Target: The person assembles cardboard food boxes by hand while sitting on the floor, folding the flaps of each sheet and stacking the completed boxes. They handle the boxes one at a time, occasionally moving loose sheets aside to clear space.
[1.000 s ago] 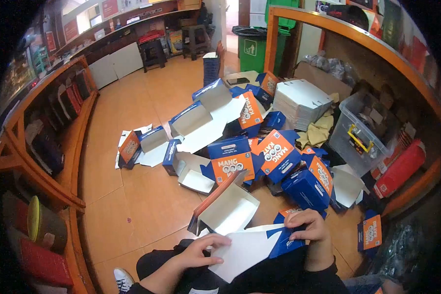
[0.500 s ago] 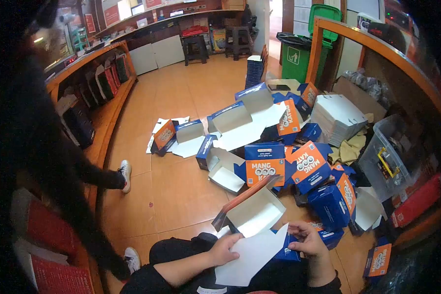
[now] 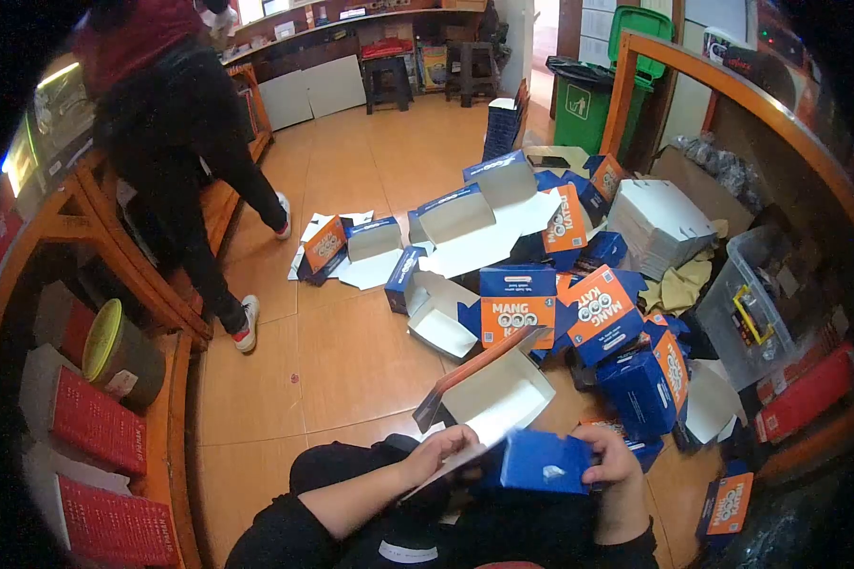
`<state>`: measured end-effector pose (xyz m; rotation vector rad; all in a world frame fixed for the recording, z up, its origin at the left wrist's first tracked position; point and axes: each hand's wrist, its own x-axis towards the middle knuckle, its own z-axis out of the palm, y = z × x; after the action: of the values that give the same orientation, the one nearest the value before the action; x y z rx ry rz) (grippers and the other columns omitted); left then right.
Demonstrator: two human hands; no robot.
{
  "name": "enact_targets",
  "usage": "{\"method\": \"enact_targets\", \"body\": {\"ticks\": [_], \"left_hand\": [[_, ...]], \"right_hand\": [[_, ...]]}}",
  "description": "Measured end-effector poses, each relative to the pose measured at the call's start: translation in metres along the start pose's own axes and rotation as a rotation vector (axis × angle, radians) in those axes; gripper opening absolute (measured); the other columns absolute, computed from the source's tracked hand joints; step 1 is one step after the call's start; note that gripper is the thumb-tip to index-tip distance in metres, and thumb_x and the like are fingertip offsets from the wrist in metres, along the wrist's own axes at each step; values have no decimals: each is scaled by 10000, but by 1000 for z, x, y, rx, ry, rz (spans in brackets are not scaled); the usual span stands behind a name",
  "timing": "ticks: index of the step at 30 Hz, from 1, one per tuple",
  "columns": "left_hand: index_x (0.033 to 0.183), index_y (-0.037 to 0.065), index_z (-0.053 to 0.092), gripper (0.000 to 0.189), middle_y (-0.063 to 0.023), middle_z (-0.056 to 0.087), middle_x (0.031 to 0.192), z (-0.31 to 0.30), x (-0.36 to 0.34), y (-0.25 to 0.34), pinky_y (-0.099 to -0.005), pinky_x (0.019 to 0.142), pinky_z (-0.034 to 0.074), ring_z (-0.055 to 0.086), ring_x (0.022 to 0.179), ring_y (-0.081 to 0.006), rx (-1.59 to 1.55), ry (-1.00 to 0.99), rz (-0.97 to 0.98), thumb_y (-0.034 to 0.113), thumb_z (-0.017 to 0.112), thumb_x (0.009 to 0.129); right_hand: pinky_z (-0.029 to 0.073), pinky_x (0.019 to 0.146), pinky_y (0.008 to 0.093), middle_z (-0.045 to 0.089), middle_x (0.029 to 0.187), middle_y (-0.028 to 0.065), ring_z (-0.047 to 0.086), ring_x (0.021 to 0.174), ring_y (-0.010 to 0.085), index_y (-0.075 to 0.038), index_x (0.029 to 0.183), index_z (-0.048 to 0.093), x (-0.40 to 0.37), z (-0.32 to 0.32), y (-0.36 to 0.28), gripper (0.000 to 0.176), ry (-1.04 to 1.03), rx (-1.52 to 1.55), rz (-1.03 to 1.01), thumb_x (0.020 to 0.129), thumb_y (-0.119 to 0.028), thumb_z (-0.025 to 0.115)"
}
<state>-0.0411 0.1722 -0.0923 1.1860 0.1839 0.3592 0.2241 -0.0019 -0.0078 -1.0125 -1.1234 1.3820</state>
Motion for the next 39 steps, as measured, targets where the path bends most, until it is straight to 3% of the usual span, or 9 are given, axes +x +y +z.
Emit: {"method": "enact_targets", "body": {"ticks": [3, 7, 10, 14, 21, 23, 28, 34, 39], "left_hand": [[1187, 36, 529, 590, -114, 547, 1191, -3, 3, 7, -345, 960, 372, 493, 1138, -212, 192, -16, 28, 540, 360, 930], [1209, 61, 525, 351, -149, 536, 1240, 3, 9, 7, -387, 992, 374, 473, 1197, -313, 946, -132, 129, 245, 499, 911], [1222, 156, 527, 436, -104, 519, 1270, 5, 10, -12, -433, 964, 369, 432, 1229, -293, 1165, -152, 173, 163, 628, 798], [1263, 200, 477, 464, -59, 498, 1279, 18, 11, 5, -476, 878, 383, 444, 1217, -255, 1595, -245, -4, 143, 575, 813], [1261, 195, 458, 486, -97, 516, 1184, 5, 18, -13, -450, 943, 382, 463, 1120, -299, 1374, 44, 113, 126, 575, 795], [1193, 169, 519, 454, -88, 541, 1135, 0, 16, -19, -435, 955, 395, 459, 1112, -320, 1429, 71, 120, 146, 647, 758], [1027, 171, 619, 300, -33, 592, 991, -5, 18, -14, -400, 896, 424, 494, 1021, -288, 1491, 3, 113, 171, 670, 731], [970, 192, 644, 250, -10, 593, 883, -8, 19, -25, -378, 831, 451, 508, 942, -268, 1508, 18, 209, 174, 673, 723], [988, 208, 640, 259, -18, 588, 911, -13, 19, -33, -377, 836, 450, 493, 967, -272, 1520, -10, 175, 173, 671, 733]], "right_hand": [[452, 769, 433, 643, 959, 125, 602, 797, 180, 29, 1198, 510, -3, -7, 3, 627, -77, 120, -411, 713, -274, 767], [442, 857, 469, 594, 1062, 131, 577, 934, 255, -20, 1245, 471, -14, -27, -1, 554, -94, 421, -850, 812, -317, 649], [453, 917, 503, 483, 1295, 145, 508, 1125, 340, -60, 1340, 385, -35, -39, 26, 601, 631, 461, -769, 876, -414, 529], [378, 1015, 480, 419, 1370, 142, 428, 1236, 305, -107, 1395, 328, -22, -38, 7, 493, 478, 415, -817, 955, -320, 390], [370, 1021, 494, 411, 1372, 151, 428, 1241, 313, -87, 1411, 290, -21, -16, 3, 619, 438, 289, -832, 896, -334, 529], [496, 869, 414, 577, 1165, 136, 595, 1008, 271, -14, 1167, 513, -19, -8, -8, 551, 496, 277, -748, 720, -218, 762], [494, 776, 349, 643, 921, 146, 618, 880, 237, 12, 970, 580, -20, -18, -3, 428, 122, 151, -564, 657, -181, 799], [503, 678, 397, 644, 784, 166, 627, 769, 297, 11, 934, 574, -13, -5, -17, 306, 195, 264, -790, 705, -97, 745], [507, 741, 462, 637, 935, 199, 617, 857, 323, 12, 930, 568, -28, -16, -11, 258, -7, 527, -741, 747, -87, 720]]}}
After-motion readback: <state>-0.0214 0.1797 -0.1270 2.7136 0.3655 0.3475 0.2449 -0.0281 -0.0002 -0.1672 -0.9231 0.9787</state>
